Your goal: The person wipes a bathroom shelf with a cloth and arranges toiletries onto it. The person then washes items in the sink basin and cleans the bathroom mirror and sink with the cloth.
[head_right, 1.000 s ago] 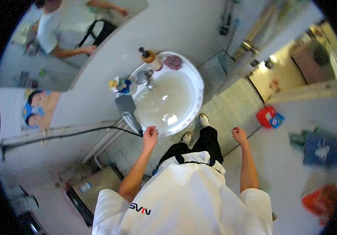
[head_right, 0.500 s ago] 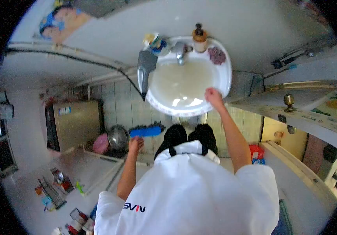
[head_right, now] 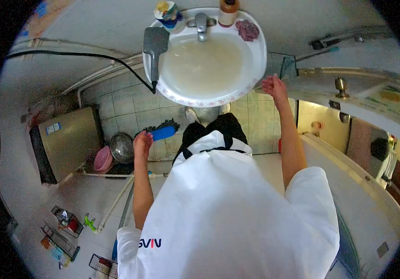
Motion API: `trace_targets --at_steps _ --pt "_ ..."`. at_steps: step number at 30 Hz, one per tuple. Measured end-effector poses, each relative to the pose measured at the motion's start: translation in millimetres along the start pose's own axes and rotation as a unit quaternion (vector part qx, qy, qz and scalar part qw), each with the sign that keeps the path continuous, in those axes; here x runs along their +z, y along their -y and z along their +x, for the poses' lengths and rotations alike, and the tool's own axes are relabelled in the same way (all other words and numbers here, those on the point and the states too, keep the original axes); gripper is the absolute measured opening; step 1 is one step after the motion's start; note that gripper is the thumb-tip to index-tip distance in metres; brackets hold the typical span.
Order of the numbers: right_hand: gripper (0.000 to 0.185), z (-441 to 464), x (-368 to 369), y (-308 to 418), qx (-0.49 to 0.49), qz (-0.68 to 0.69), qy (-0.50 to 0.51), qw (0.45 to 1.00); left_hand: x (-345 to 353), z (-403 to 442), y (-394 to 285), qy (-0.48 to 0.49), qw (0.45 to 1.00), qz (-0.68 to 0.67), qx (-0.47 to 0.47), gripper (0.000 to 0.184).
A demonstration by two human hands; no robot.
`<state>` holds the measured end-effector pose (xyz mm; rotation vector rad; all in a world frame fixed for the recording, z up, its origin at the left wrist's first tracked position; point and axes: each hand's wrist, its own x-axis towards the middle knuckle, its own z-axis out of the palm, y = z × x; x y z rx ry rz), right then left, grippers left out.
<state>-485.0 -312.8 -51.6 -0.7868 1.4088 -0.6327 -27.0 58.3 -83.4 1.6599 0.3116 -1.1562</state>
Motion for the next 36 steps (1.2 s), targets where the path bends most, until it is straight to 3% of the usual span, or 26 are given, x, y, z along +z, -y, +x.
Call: trace_targets --at_steps 2,5,10,16,22,24,28,31,36 --pt "0.056 -22.9 -6.8 0.3 -0.001 0.009 -0.011 1.0 9.9 5.2 -7.5 0.007 1.0 -0.023 0.003 0.032" --pt "0.06 -52.0 -11.9 -6.1 0.006 0.035 -0.008 0.999 30.1 2.6 -26.9 0.045 0.998 0.046 0.026 0.036" --pt "0.071 -82.5 -10.4 -4.5 0.014 0.122 -0.045 0.991 101.4 -25.7 -64.5 0.126 0.992 -0.027 -0.003 0.044" --pt "0.071 -69.9 -4.4 -17.8 -0.021 0.168 -0.002 0.986 135.2 -17.5 -75.1 0.184 0.981 -0.06 0.004 0.05" --pt "0.066 -54.7 40.6 -9.5 -0.023 0.219 0.076 0.972 135.8 -27.8 -86.9 0.13 0.979 -0.155 -0.007 0.046" --pt "0.064 -42.0 57.3 -15.2 0.016 0.156 0.077 0.985 122.8 -17.7 -74.3 0.12 0.975 -0.187 -0.017 0.045" --pt "0.043 -16.7 84.8 -34.5 0.056 0.051 0.113 0.991 84.4 6.1 -31.2 0.093 0.961 -0.253 -0.067 0.043" --pt "0.035 -10.5 105.2 -38.9 0.098 0.096 0.119 0.983 47.5 22.1 2.8 -0.002 0.938 -0.333 -0.098 0.036" --pt "0.038 53.5 139.2 -81.7 0.081 -0.008 0.079 0.994 4.9 22.3 35.3 -0.063 0.932 -0.336 -0.122 0.029"
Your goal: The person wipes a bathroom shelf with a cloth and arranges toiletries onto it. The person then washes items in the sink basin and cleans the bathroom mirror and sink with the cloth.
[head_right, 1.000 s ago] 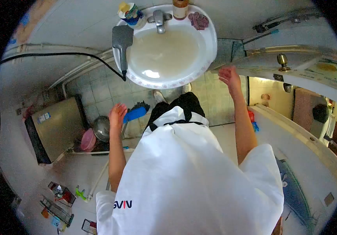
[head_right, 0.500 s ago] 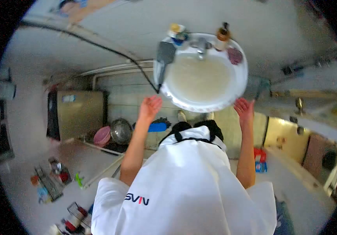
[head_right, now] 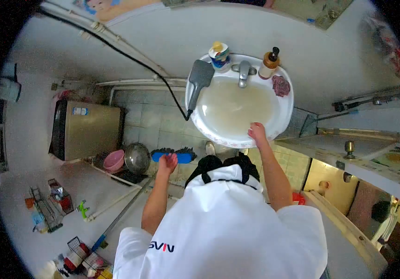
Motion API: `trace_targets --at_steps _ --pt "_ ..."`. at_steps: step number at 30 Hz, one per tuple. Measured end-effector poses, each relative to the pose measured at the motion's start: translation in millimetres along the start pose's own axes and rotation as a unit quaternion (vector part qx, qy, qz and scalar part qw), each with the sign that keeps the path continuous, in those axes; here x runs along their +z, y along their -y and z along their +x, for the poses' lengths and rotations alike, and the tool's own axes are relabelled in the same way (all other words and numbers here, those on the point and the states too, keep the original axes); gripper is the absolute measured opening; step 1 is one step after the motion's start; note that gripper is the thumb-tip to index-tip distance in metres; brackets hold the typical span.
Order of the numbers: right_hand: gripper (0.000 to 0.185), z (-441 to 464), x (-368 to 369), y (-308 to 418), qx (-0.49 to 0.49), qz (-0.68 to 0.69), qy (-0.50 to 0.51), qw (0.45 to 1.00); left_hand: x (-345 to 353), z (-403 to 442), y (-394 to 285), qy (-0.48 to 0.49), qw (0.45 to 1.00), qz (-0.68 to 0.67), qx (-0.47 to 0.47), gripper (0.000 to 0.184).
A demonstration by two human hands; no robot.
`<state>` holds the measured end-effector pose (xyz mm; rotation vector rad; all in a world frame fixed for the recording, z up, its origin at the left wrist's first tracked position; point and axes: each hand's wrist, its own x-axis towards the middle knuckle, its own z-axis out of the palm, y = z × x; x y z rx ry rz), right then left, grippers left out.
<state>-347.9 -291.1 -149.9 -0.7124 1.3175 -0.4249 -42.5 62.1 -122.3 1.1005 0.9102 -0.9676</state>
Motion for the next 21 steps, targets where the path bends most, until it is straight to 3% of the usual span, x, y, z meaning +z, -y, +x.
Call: trace_targets --at_steps 2,3,4,5,9,12,14,18,20,21 --pt "0.044 31.9 0.6 -18.2 -0.004 -0.053 -0.003 0.999 1.8 -13.9 4.8 -0.019 0.999 0.034 0.018 0.028" --pt "0.046 43.4 5.8 -22.5 -0.109 -0.247 -0.025 0.962 5.1 -17.7 6.5 -0.017 0.997 0.071 0.027 0.027" --pt "0.048 53.0 8.0 -28.5 -0.204 -0.431 -0.044 0.878 5.4 -23.1 9.3 -0.017 0.993 0.109 0.036 0.027" --pt "0.044 59.4 13.4 -26.2 -0.21 -0.49 -0.032 0.846 5.9 -28.1 11.3 -0.018 0.993 0.11 0.034 0.027" --pt "0.036 71.3 37.8 3.0 -0.174 -0.566 -0.029 0.805 12.2 -45.4 19.7 0.041 0.98 0.193 0.029 0.025" --pt "0.032 96.6 49.1 -4.5 -0.218 -0.664 0.083 0.71 13.2 -54.5 24.3 0.051 0.969 0.239 0.035 0.024" --pt "0.028 117.0 59.4 -21.1 -0.285 -0.543 -0.149 0.775 22.1 -60.3 27.9 0.053 0.967 0.247 0.042 0.023" --pt "0.025 125.0 78.5 -16.4 -0.223 -0.636 -0.067 0.736 38.2 -58.6 27.3 0.051 0.952 0.291 0.077 0.024" --pt "0.025 125.6 86.3 -15.2 -0.307 -0.513 -0.158 0.786 42.6 -51.6 31.1 0.061 0.944 0.311 0.09 0.024" --pt "0.025 123.4 88.7 -12.2 -0.308 -0.514 -0.159 0.784 49.3 -49.2 30.2 0.05 0.94 0.324 0.096 0.024"
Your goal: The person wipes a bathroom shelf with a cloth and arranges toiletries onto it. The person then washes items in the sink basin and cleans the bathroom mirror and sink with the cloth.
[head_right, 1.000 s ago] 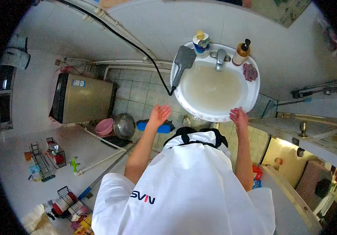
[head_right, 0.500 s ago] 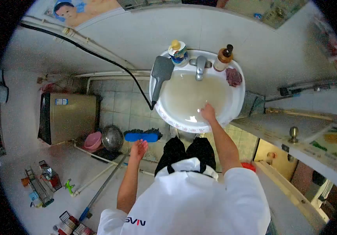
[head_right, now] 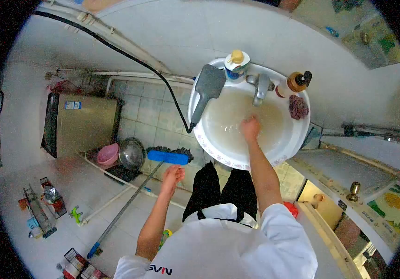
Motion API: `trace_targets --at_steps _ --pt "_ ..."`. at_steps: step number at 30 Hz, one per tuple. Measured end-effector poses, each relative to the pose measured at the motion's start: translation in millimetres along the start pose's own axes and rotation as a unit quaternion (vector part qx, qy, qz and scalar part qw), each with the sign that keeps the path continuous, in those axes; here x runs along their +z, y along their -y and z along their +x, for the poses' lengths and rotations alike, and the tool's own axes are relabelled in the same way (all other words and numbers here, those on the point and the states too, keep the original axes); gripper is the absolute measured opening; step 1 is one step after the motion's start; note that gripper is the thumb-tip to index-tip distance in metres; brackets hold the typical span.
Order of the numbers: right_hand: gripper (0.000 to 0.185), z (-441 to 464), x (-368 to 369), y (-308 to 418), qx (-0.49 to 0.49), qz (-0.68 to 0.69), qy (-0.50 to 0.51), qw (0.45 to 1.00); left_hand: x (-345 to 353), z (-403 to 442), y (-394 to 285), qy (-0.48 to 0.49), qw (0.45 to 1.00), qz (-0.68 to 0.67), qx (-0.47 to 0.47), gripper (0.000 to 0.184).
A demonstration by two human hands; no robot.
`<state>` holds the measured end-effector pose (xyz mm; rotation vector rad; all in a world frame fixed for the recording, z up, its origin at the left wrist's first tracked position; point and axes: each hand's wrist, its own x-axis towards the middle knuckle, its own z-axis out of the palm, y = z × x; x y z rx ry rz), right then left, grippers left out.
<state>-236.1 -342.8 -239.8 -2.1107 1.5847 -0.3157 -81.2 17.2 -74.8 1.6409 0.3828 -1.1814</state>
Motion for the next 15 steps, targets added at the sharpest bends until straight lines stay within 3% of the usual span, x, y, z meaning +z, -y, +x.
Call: trace_targets --at_steps 2,3,4,5,8,9,10,11,12,14,15 --pt "0.032 5.0 -9.3 10.6 -0.255 -0.172 -0.025 0.951 7.9 7.4 -9.1 -0.004 1.0 0.013 0.006 0.024" --pt "0.032 8.9 -18.6 25.1 -0.257 -0.174 -0.027 0.95 8.8 9.3 -11.7 -0.005 1.0 0.012 0.005 0.021" --pt "0.035 10.8 -27.0 39.5 -0.064 -0.062 0.003 0.996 8.4 8.7 -11.7 -0.008 1.0 0.012 0.001 0.019" --pt "0.038 9.8 -26.4 42.3 0.136 0.053 0.032 0.989 6.2 8.1 -9.7 -0.008 1.0 0.01 -0.001 0.019" --pt "0.036 12.1 -15.7 35.6 0.07 0.124 0.074 0.987 10.2 19.2 -15.2 -0.005 0.998 0.029 0.05 0.022" --pt "0.036 12.4 -6.7 30.7 0.07 0.122 0.071 0.987 21.8 25.6 -19.5 -0.042 0.959 0.199 0.195 0.028" --pt "0.033 13.9 2.5 24.6 0.137 0.193 0.026 0.971 37.1 35.8 -24.7 -0.075 0.87 0.358 0.332 0.035" --pt "0.031 14.4 6.5 17.3 0.204 0.261 -0.021 0.943 62.3 37.7 -46.2 -0.094 0.816 0.402 0.404 0.041" --pt "0.031 11.4 5.4 8.5 0.207 0.257 -0.026 0.943 90.7 39.2 -73.9 -0.113 0.754 0.442 0.472 0.047" --pt "0.031 -0.2 -0.3 -8.0 0.22 0.281 0.128 0.925 134.0 64.8 -105.4 -0.131 0.707 0.46 0.522 0.052" --pt "0.031 -7.4 -1.7 -12.2 0.224 0.278 0.123 0.926 146.9 77.4 -115.3 -0.124 0.708 0.459 0.523 0.052"
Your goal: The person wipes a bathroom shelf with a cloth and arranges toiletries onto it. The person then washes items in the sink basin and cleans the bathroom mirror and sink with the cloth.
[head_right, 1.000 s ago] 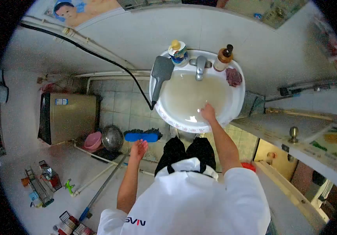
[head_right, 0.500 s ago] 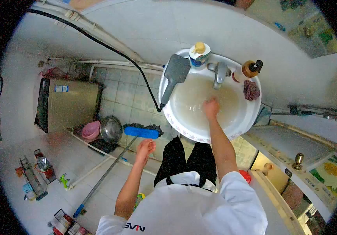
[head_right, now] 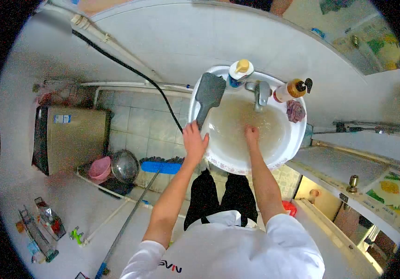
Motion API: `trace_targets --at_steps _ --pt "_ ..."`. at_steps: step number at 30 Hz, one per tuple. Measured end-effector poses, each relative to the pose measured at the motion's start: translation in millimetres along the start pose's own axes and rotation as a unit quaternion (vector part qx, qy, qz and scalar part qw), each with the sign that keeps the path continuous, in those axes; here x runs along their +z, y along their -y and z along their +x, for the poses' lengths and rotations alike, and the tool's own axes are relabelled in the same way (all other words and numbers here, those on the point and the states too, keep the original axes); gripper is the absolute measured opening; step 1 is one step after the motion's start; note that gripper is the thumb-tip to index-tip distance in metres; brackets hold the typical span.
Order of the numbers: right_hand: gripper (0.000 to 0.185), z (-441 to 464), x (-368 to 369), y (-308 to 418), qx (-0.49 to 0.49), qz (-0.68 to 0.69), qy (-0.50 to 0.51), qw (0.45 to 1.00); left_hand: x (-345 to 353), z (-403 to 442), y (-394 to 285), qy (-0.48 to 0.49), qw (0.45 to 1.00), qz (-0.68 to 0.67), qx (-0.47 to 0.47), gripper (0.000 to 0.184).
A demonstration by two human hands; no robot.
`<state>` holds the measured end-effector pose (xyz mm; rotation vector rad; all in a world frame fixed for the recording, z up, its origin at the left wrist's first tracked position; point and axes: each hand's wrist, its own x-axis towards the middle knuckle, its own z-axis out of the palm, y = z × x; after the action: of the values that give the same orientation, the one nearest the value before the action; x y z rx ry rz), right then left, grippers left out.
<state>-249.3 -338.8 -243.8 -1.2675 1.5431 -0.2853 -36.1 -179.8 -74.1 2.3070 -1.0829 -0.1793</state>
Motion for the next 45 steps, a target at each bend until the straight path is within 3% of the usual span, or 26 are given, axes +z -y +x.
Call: trace_targets --at_steps 2,3,5,6,8,10,12,13,15,17,19,20,22,23,24,25,26,29,31,34,36,38,40,43,44,45 --pt "0.028 -12.3 0.0 -8.2 0.025 0.057 -0.123 0.99 17.6 27.1 -3.2 0.062 0.996 0.06 -0.015 0.051" --pt "0.028 -24.2 0.4 -9.1 0.03 0.057 -0.129 0.99 23.7 33.1 0.8 0.069 0.996 0.058 -0.011 0.051" --pt "0.024 -45.0 0.8 0.1 -0.129 -0.159 -0.148 0.967 28.6 46.4 12.1 0.115 0.992 0.032 -0.042 0.048" --pt "0.024 -52.4 2.0 11.8 -0.127 -0.158 -0.153 0.967 27.2 47.1 14.4 0.117 0.992 0.031 -0.038 0.048" --pt "0.026 -72.8 11.6 43.8 -0.202 -0.237 -0.121 0.943 14.1 41.0 21.1 0.008 0.997 -0.074 -0.02 0.042" --pt "0.03 -91.8 25.9 99.5 -0.25 -0.209 -0.027 0.945 -9.4 37.6 26.4 0.004 0.996 -0.076 -0.035 0.037" --pt "0.031 -88.7 53.2 139.7 -0.326 -0.232 -0.027 0.916 -39.5 36.0 29.7 -0.009 0.986 -0.135 -0.1 0.033" --pt "0.033 -90.8 63.4 172.0 -0.321 -0.221 -0.027 0.921 -51.6 36.3 31.2 -0.009 0.986 -0.133 -0.096 0.033" --pt "0.035 -75.1 87.7 216.8 -0.352 -0.191 -0.057 0.914 -70.5 37.7 37.3 0.018 0.96 -0.19 -0.203 0.029" --pt "0.036 -47.3 106.4 236.9 -0.384 -0.173 -0.092 0.902 -61.1 31.8 64.0 -0.012 0.958 -0.215 -0.188 0.027" --pt "0.03 -18.5 123.7 229.6 -0.33 -0.317 -0.129 0.88 -58.7 27.9 69.1 -0.039 0.933 -0.298 -0.2 0.023" --pt "0.03 -12.5 129.0 223.6 -0.325 -0.317 -0.135 0.881 -61.2 27.9 65.9 -0.033 0.933 -0.299 -0.195 0.023" --pt "0.023 -6.5 135.7 216.7 -0.253 -0.197 -0.131 0.938 -66.7 29.7 58.3 0.053 0.841 -0.42 -0.337 0.025" --pt "0.023 -16.6 127.7 218.0 -0.25 -0.197 -0.137 0.938 -67.4 34.1 50.1 0.082 0.808 -0.459 -0.362 0.03" --pt "0.02 -38.3 113.0 219.5 -0.332 -0.206 -0.07 0.918 -58.3 37.5 42.2 0.088 0.807 -0.461 -0.36 0.03" --pt "0.018 -57.4 104.0 217.1 -0.41 -0.214 -0.001 0.887 -46.0 42.1 32.7 0.066 0.77 -0.539 -0.335 0.026" --pt "0.018 -71.1 103.0 212.5 -0.408 -0.216 -0.006 0.887 -34.2 48.8 24.3 0.043 0.727 -0.612 -0.308 0.022" --pt "0.016 -101.8 97.8 198.3 -0.387 -0.128 0.035 0.912 -4.2 68.1 5.9 0.081 0.731 -0.604 -0.306 0.031" --pt "0.02 -110.8 87.7 197.4 -0.404 -0.083 0.116 0.903 8.4 73.7 1.4 0.077 0.729 -0.607 -0.306 0.031" --pt "0.031 -116.3 64.8 184.8 -0.457 -0.075 0.112 0.879 0.8 79.3 -19.5 0.072 0.747 -0.572 -0.331 0.03" --pt "0.056 -125.0 39.6 213.8 -0.356 -0.058 -0.104 0.927 6.6 86.8 -14.1 0.054 0.798 -0.515 -0.309 0.026" --pt "0.078 -99.8 23.7 249.0 -0.393 0.013 -0.295 0.871 14.8 96.1 -8.2 0.074 0.832 -0.469 -0.286 0.028" --pt "0.094 -74.1 18.1 274.3 -0.385 -0.048 -0.336 0.859 43.2 103.8 7.8 0.045 0.923 -0.35 -0.153 0.028" --pt "0.094 -20.1 27.7 274.3 -0.398 0.086 -0.236 0.882 38.5 98.6 1.0 0.064 0.933 -0.326 -0.137 0.027" --pt "0.094 -20.0 21.9 280.9 -0.401 0.088 -0.237 0.881 41.3 99.6 -0.4 0.062 0.938 -0.324 -0.102 0.026" --pt "0.093 -26.0 13.7 282.5 -0.39 0.073 -0.194 0.897 37.8 96.5 -8.8 0.059 0.94 -0.308 -0.134 0.028"
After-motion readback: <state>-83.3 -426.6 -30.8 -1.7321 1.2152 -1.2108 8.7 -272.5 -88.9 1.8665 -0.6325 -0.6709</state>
